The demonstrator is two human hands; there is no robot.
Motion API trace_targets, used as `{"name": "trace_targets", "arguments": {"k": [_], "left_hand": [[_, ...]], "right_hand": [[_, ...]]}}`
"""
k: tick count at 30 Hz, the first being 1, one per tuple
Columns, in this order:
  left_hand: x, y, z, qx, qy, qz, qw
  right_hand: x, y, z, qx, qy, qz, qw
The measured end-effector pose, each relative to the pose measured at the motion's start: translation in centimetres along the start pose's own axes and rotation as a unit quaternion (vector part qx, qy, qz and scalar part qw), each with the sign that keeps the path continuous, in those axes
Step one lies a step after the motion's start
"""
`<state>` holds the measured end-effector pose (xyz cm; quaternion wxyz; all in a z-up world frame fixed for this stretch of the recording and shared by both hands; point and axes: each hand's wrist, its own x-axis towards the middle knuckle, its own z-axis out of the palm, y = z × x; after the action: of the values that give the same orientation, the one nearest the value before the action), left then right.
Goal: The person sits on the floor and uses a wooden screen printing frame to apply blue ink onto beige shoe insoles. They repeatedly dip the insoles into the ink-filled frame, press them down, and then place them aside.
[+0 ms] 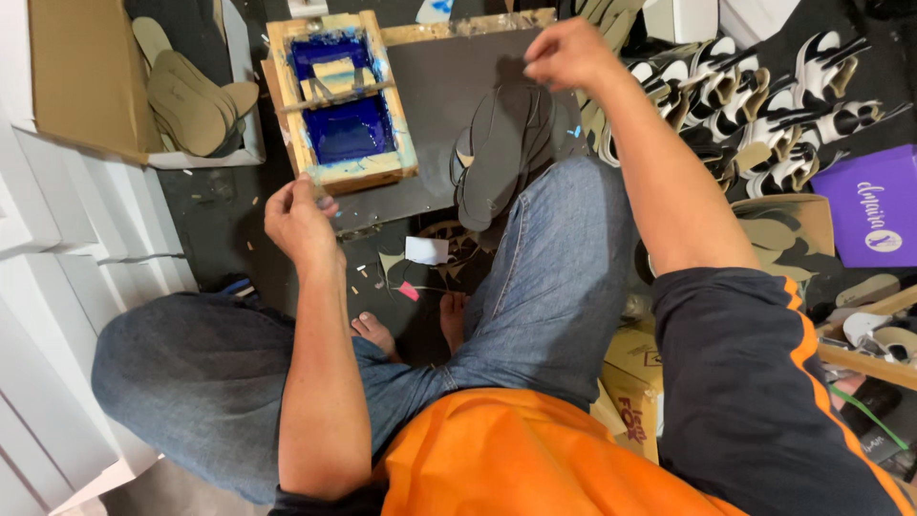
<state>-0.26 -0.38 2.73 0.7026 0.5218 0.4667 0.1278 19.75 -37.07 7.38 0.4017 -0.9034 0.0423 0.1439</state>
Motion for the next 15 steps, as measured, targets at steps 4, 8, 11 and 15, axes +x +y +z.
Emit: {"name": "trace_targets", "arguments": {"k": [4, 8, 11, 15], "left_hand": [[-0.9, 0.9, 0.1, 0.0, 0.003, -0.018, 1.0], [0.5, -1.4, 0.3, -0.028, 0.026, 0.045, 0.998], [0.3, -1.3, 0.4, -0.033, 0.03, 0.05, 0.998], [1.2, -2.2, 0.6, -0.037, 0.022, 0.062, 0.997]], "right_hand": [[-6.1, -7.3, 4.2, -0.34, -0.19, -0.007, 0.921], [-9.8, -4.1, 10.0, -0.501, -0.211, -0.077, 0.836], [-12.9, -2.2, 13.4, -0.554, -0.16, -0.143, 0.804], [-13.1, -0.8, 14.6, -0.541, -0.157, -0.132, 0.815]]}}
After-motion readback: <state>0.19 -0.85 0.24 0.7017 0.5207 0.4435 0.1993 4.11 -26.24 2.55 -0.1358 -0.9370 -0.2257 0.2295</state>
